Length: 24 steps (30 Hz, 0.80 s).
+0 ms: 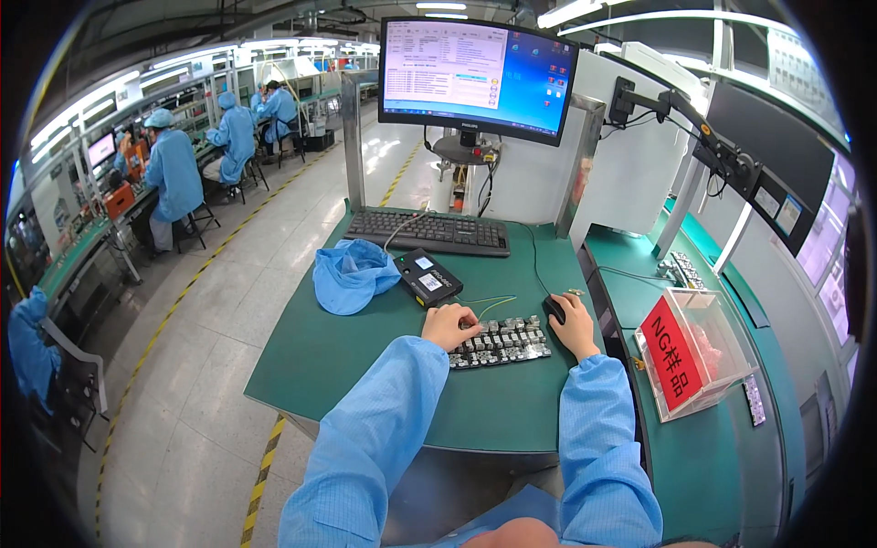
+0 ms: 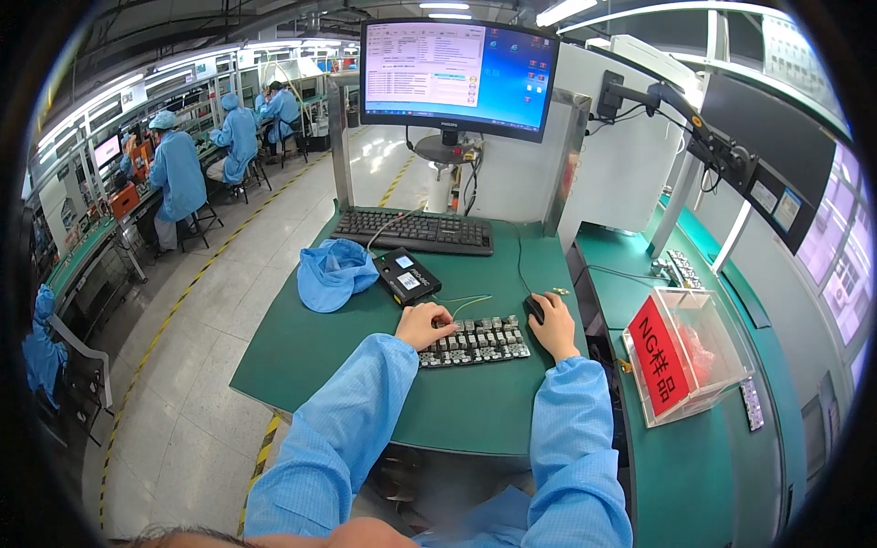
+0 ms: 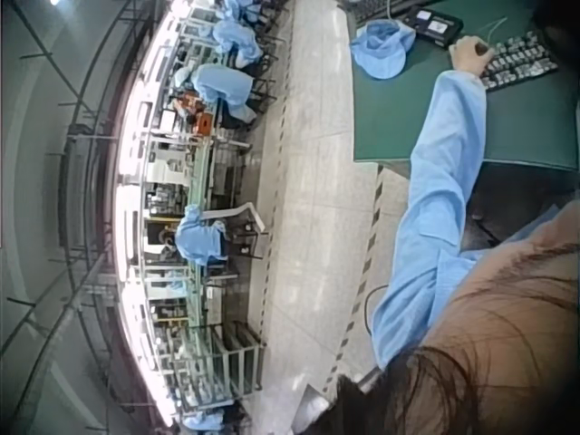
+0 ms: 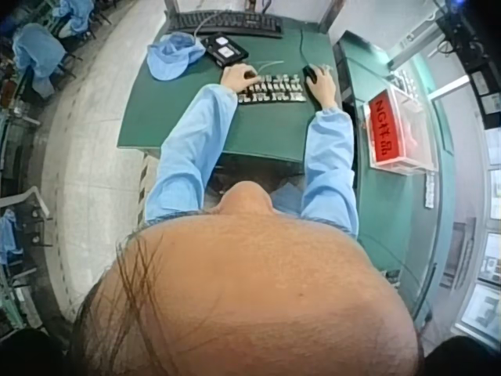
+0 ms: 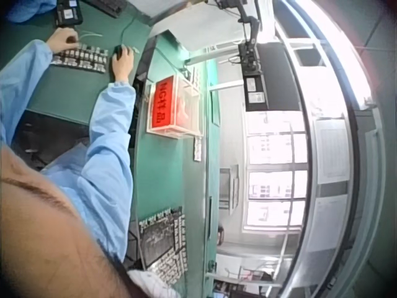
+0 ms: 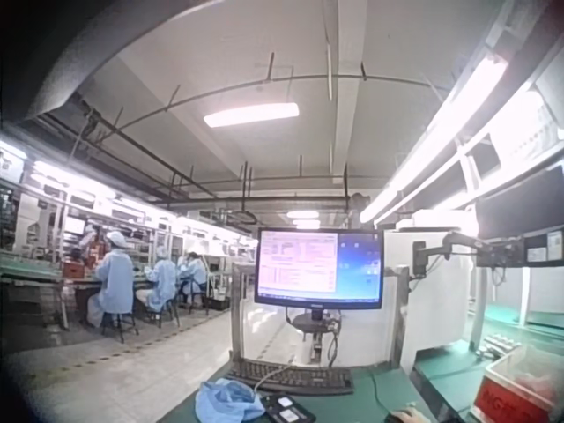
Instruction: The recorder is inspecting and testing printed circuit boards, scanning barcodes and using a computer interface.
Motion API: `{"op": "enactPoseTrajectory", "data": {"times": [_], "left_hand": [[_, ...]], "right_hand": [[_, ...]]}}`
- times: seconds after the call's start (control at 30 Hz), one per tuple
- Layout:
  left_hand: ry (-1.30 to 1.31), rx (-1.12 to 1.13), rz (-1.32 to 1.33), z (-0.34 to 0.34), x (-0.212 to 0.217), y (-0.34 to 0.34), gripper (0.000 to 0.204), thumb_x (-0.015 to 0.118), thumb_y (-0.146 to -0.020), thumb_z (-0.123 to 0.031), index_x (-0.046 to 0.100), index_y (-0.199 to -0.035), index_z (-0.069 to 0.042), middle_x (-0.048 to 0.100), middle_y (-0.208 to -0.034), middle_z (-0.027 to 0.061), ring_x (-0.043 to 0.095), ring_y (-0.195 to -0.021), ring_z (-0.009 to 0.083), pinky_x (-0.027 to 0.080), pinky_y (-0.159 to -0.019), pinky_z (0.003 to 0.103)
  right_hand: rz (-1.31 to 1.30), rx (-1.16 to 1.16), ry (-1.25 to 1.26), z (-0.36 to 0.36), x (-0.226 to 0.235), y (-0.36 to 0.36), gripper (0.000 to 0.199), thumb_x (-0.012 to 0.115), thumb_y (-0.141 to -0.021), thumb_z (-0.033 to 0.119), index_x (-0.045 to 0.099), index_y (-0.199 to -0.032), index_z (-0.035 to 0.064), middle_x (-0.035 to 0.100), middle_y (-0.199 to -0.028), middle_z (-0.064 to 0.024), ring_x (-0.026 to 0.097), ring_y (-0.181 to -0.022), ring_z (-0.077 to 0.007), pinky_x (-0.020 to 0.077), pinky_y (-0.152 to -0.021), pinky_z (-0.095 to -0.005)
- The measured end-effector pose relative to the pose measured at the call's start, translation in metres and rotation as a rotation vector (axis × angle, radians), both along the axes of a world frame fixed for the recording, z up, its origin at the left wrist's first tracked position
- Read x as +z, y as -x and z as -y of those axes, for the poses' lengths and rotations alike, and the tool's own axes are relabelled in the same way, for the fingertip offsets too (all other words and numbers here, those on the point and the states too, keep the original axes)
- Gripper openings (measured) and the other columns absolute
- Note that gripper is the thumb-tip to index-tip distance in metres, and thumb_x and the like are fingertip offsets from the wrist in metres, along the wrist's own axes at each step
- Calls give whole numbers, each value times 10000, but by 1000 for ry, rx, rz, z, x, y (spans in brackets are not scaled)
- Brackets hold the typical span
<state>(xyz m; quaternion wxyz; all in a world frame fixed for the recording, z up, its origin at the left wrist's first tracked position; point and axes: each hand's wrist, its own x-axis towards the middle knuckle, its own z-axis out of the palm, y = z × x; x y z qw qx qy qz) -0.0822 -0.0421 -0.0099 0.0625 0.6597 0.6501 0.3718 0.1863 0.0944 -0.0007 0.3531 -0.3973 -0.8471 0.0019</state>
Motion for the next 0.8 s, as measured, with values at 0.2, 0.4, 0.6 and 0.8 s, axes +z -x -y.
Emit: {"op": "enactPoseTrajectory", "data": {"times": [0.2,0.4,0.6,0.8], "left_hand": [[27,-16,23,-1,-2,2,205,683,-765,-383,676,-787,-179,624,-817,-7,579,-870,183,349,-791,359],[24,-14,20,0,-1,2,206,684,-761,-384,676,-792,-181,624,-816,-8,579,-870,183,348,-793,355],[23,-27,50,-2,-3,2,201,678,-760,-387,674,-793,-189,617,-821,-15,564,-889,175,343,-804,349],[38,-12,20,0,-2,2,190,676,-760,-380,672,-798,-194,615,-831,-18,559,-892,175,341,-806,351]], "right_hand": [[-16,-1,5,2,0,1,421,660,-746,188,595,-1161,156,537,-1178,-76,549,-1058,-293,482,-852,-394],[-31,-2,11,3,1,3,404,659,-743,182,604,-1141,154,542,-1166,-72,550,-1052,-294,481,-851,-393],[-28,-1,-10,2,2,1,409,660,-740,173,603,-1145,153,544,-1161,-75,551,-1050,-292,480,-850,-391],[-29,12,41,4,3,3,413,659,-756,165,596,-1163,139,542,-1189,-94,543,-1084,-315,460,-904,-395]]}}
